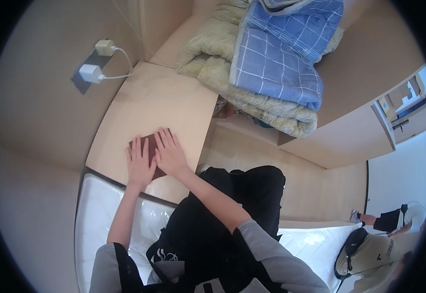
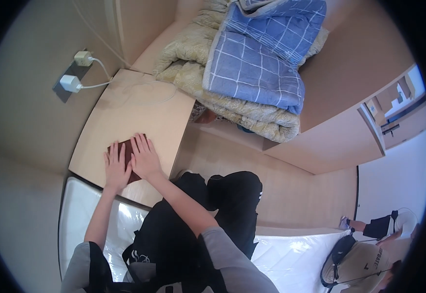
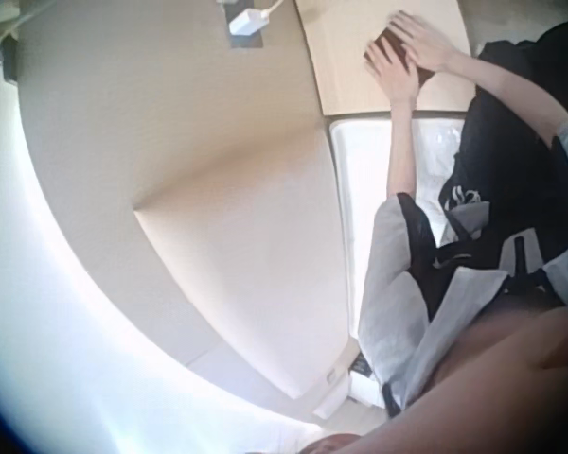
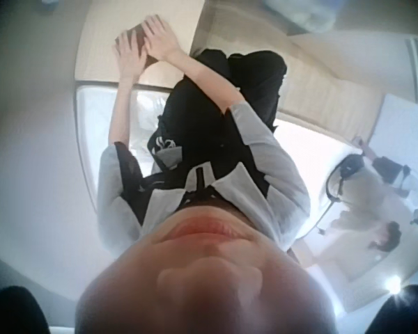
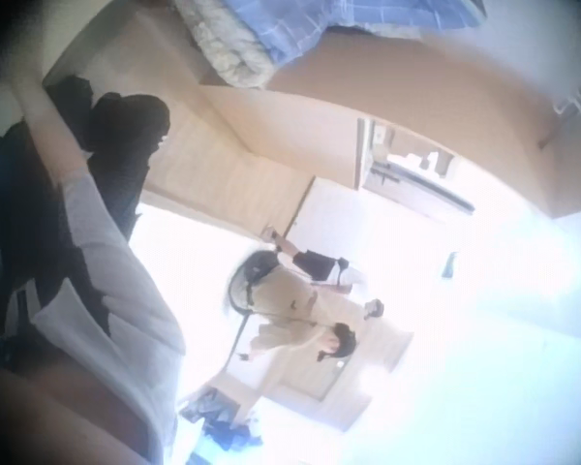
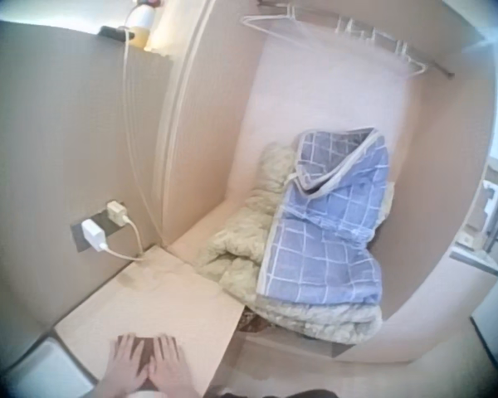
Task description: The person rubs and presses a brown sheet on a small table using both hands.
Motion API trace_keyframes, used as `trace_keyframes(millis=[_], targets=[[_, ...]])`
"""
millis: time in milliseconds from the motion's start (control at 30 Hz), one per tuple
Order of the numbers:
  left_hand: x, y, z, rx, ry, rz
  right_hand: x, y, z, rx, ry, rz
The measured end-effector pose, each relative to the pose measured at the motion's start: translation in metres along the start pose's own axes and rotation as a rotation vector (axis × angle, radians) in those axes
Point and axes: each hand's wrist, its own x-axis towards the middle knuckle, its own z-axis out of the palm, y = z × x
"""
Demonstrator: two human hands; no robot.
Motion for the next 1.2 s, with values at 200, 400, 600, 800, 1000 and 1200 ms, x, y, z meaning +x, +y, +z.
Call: trace_keyframes(millis=[200,400,600,800,1000,1200], targets=[[0.051,-0.019,0.012,0.008,0.060,-0.014,0.048,0.015,0.016,-0.052,0.019,0.019],[0.052,-0.018,0.015,0.034,0.043,-0.076,0.052,0.015,0.019,-0.157,-0.043,0.073],[0.027,-0.008,0.019,0.025,0.092,-0.059,0.028,0.006,0.016,-0.138,-0.046,0.083],[-0.014,0.012,0.014,0.019,0.046,-0.067,-0.017,-0.005,0.001,-0.105,-0.036,0.054],[-0.058,0.028,0.004,-0.033,-0.037,-0.050,-0.064,-0.020,-0.009,-0.070,-0.005,0.046],[-0.058,0.029,0.001,0.000,-0.083,0.041,-0.071,-0.020,-0.013,-0.071,-0.024,0.049]])
